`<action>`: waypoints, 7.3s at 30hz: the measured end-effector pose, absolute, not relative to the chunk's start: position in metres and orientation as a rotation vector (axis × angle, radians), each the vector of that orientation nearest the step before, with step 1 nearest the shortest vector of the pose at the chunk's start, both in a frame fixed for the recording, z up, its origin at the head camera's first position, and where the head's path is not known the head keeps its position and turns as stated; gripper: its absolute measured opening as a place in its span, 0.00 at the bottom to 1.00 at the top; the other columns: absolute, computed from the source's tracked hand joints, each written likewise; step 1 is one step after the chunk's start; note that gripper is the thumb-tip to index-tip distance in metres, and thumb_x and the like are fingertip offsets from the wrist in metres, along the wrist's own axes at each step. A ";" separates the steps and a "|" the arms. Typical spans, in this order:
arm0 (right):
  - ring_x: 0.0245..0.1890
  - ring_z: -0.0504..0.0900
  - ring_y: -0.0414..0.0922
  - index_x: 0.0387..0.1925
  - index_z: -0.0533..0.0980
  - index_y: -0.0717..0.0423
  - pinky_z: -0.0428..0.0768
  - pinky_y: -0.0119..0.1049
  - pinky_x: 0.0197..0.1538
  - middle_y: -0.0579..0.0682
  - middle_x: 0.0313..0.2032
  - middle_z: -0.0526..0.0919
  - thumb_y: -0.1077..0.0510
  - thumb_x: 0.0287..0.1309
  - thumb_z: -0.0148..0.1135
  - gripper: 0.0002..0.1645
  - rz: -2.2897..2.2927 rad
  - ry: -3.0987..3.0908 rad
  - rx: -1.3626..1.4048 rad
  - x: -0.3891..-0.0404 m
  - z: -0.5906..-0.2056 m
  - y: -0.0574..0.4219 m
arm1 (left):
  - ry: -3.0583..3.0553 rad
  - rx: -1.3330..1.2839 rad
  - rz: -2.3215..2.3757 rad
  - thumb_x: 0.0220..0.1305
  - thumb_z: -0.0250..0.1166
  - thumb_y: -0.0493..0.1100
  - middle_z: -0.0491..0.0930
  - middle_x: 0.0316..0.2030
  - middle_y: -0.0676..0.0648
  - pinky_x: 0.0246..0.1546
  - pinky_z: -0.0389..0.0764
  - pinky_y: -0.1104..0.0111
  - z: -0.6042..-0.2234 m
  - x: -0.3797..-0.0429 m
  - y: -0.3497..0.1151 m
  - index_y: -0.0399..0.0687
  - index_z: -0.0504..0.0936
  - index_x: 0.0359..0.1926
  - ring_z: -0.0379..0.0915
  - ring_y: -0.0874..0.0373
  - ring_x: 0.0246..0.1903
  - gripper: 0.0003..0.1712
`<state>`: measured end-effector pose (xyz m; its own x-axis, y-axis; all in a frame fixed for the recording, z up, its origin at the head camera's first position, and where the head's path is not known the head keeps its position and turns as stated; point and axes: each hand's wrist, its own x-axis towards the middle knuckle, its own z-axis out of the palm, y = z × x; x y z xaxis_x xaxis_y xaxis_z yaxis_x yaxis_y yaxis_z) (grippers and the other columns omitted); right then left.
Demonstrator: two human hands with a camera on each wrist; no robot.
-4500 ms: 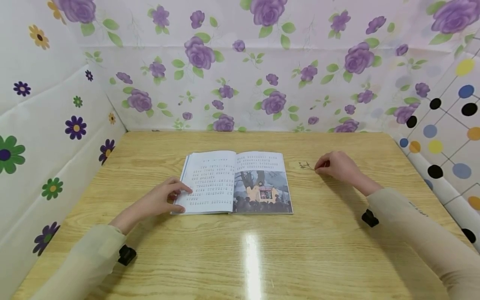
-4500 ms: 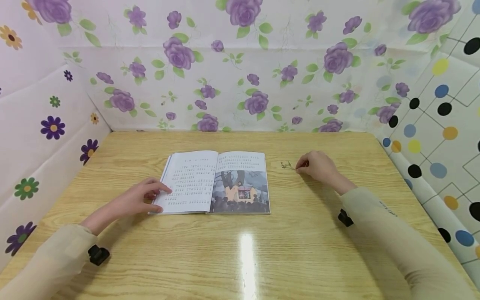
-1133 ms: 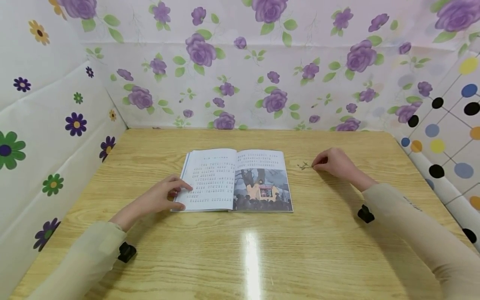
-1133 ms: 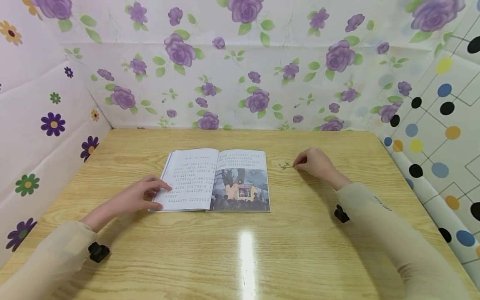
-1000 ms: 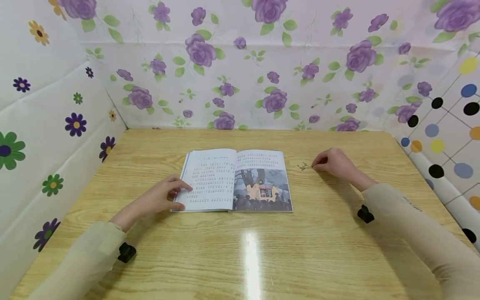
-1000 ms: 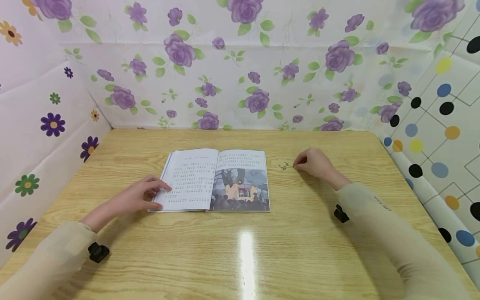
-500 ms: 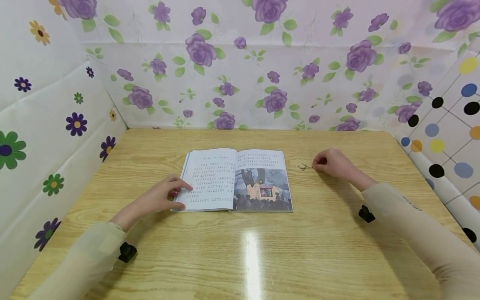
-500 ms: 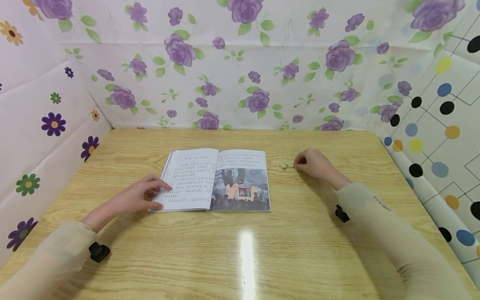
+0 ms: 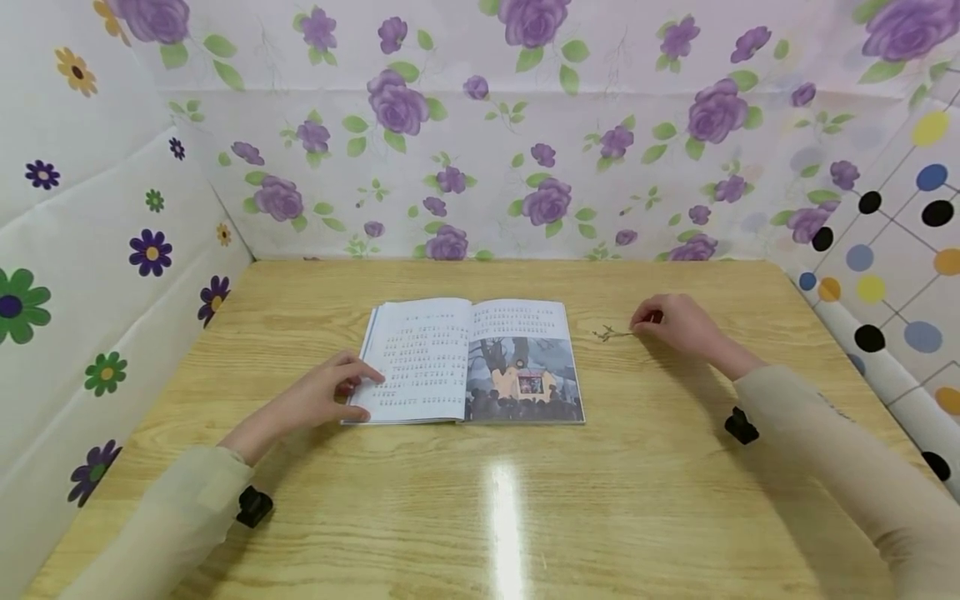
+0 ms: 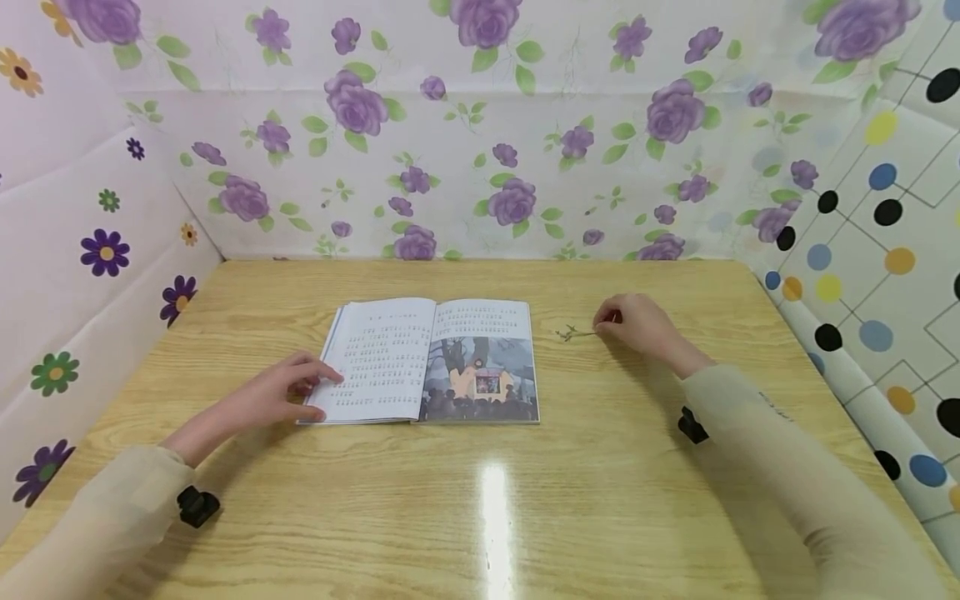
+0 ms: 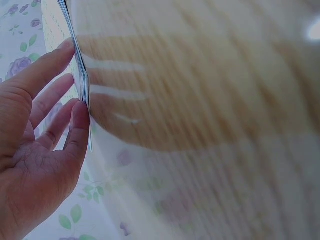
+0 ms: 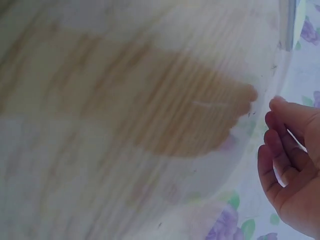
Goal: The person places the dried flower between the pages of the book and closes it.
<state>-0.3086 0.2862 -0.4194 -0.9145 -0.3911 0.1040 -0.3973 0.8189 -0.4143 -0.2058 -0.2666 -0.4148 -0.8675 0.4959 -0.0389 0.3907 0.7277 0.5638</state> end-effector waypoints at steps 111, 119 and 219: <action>0.26 0.79 0.41 0.43 0.87 0.53 0.75 0.32 0.30 0.52 0.38 0.89 0.55 0.61 0.67 0.11 1.441 -3.191 0.491 -0.309 -0.407 0.107 | 2.777 0.644 0.808 0.52 0.76 0.41 0.73 0.58 0.35 0.45 0.76 0.61 -0.409 -0.202 -0.263 0.46 0.83 0.54 0.67 0.51 0.42 0.26; 0.26 0.80 0.41 0.43 0.87 0.55 0.76 0.32 0.30 0.55 0.38 0.90 0.56 0.62 0.67 0.11 1.452 -3.156 0.537 -0.306 -0.407 0.106 | 2.777 0.647 0.825 0.53 0.76 0.40 0.74 0.55 0.37 0.39 0.69 0.67 -0.410 -0.203 -0.264 0.47 0.83 0.53 0.64 0.53 0.39 0.25; 0.55 0.69 0.55 0.72 0.58 0.67 0.70 0.50 0.55 0.64 0.57 0.70 0.48 0.56 0.72 0.51 0.956 -3.115 0.815 -0.232 -0.427 0.196 | 2.696 0.604 0.995 0.62 0.67 0.36 0.70 0.59 0.32 0.53 0.77 0.52 -0.320 -0.256 -0.231 0.36 0.54 0.75 0.73 0.42 0.51 0.46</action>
<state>-0.2324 0.1965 -0.4270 -0.8602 -0.5060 -0.0633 -0.3832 0.7235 -0.5742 -0.2565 -0.2306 -0.3196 -0.8952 0.4429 -0.0489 0.3049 0.6888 0.6577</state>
